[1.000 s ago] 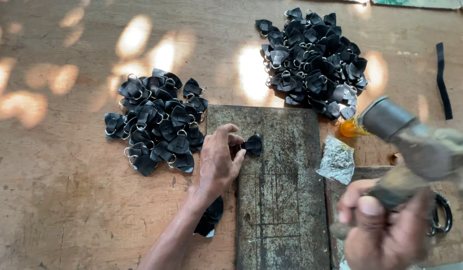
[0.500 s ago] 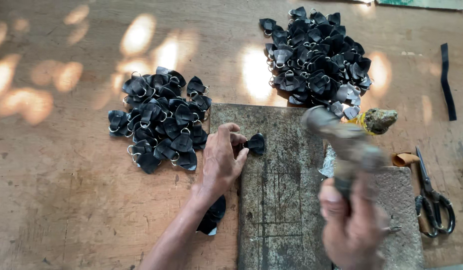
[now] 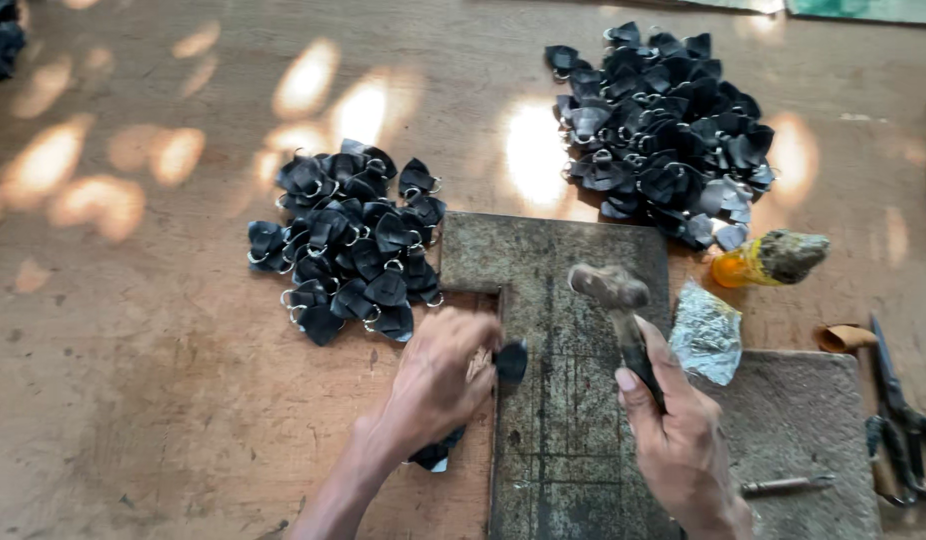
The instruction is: The person picks up a folded black rubber piece with a metal ring, places it on a metal block, and hammers the ring flat, then sets the finished piece aside in a pile. They repeat this cycle continuously, occasionally gathering the pile of pieces closer to the work block.
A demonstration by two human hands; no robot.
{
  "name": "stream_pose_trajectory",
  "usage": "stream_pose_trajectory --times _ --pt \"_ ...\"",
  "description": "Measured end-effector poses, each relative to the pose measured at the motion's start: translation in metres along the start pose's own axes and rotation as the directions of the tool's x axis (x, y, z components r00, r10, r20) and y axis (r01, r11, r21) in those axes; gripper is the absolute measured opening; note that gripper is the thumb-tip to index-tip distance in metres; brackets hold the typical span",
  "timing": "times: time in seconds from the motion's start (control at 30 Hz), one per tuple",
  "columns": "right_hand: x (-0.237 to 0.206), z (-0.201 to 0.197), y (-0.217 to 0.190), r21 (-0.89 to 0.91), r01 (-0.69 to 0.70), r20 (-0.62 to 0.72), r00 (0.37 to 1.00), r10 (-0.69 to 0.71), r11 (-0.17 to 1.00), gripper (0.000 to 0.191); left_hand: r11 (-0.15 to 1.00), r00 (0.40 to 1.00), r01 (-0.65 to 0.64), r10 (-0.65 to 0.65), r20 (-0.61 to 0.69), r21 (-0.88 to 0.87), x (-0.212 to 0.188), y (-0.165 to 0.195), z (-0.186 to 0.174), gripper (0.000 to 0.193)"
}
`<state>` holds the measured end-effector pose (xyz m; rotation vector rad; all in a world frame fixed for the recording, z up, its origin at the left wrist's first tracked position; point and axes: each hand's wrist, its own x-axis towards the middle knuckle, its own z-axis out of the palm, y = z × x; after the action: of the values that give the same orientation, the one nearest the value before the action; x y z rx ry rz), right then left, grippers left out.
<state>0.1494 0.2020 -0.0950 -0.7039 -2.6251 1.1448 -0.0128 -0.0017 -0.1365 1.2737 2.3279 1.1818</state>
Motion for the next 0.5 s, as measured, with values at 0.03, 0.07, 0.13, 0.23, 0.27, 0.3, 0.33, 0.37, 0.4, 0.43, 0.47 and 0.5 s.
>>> stream_pose_trajectory --times 0.03,0.07,0.13,0.23,0.27,0.3,0.33,0.37,0.4,0.43,0.47,0.5 --pt "-0.001 0.001 0.004 0.021 0.014 0.003 1.0 -0.014 1.0 0.057 0.995 0.986 0.102 -0.104 0.129 0.019 -0.013 0.002 -0.007 0.021" --pt "-0.004 0.002 0.009 0.009 -0.043 0.039 0.998 0.043 0.999 0.059 0.978 0.945 0.201 -0.207 0.255 0.051 -0.027 0.003 -0.015 0.017" --pt "-0.01 0.004 0.022 -0.027 -0.156 0.102 0.982 0.158 0.987 0.062 0.953 0.899 0.294 -0.301 0.319 0.07 -0.041 -0.001 -0.026 0.014" --pt "-0.019 0.012 0.04 0.01 -0.197 0.169 0.967 0.193 0.98 0.06 0.963 0.961 0.261 -0.266 0.079 0.069 -0.044 -0.013 -0.036 0.015" --pt "-0.02 0.015 0.044 -0.013 -0.068 0.121 0.99 0.069 0.998 0.058 0.963 0.97 0.242 -0.237 -0.052 0.119 -0.037 -0.019 -0.039 0.012" --pt "-0.021 0.019 0.047 -0.043 0.063 0.073 0.996 -0.06 0.997 0.056 0.959 0.964 0.226 -0.194 -0.182 0.171 -0.03 -0.025 -0.041 0.01" --pt "-0.021 0.021 0.048 -0.08 0.192 0.026 0.981 -0.19 0.978 0.054 0.949 0.962 0.204 -0.148 -0.23 0.239 -0.023 -0.03 -0.045 0.018" --pt "-0.02 0.023 0.049 -0.07 0.136 0.039 0.99 -0.133 0.988 0.055 0.933 0.956 0.188 -0.104 -0.274 0.306 -0.015 -0.035 -0.049 0.025" --pt "-0.02 0.023 0.048 -0.061 0.076 0.055 0.996 -0.073 0.995 0.055 0.912 0.949 0.176 -0.058 -0.31 0.37 -0.008 -0.039 -0.053 0.033" --pt "-0.019 0.023 0.048 -0.054 0.015 0.065 0.998 -0.011 0.998 0.055 0.889 0.953 0.195 -0.072 -0.293 0.414 -0.001 -0.041 -0.056 0.032" --pt "-0.018 0.022 0.047 -0.04 -0.034 0.081 0.996 0.037 0.999 0.057 0.865 0.958 0.207 -0.084 -0.275 0.457 0.008 -0.042 -0.059 0.03" --pt "-0.017 0.021 0.045 -0.027 -0.085 0.098 0.991 0.087 0.996 0.06 0.84 0.962 0.216 -0.096 -0.255 0.498 0.014 -0.042 -0.061 0.029"
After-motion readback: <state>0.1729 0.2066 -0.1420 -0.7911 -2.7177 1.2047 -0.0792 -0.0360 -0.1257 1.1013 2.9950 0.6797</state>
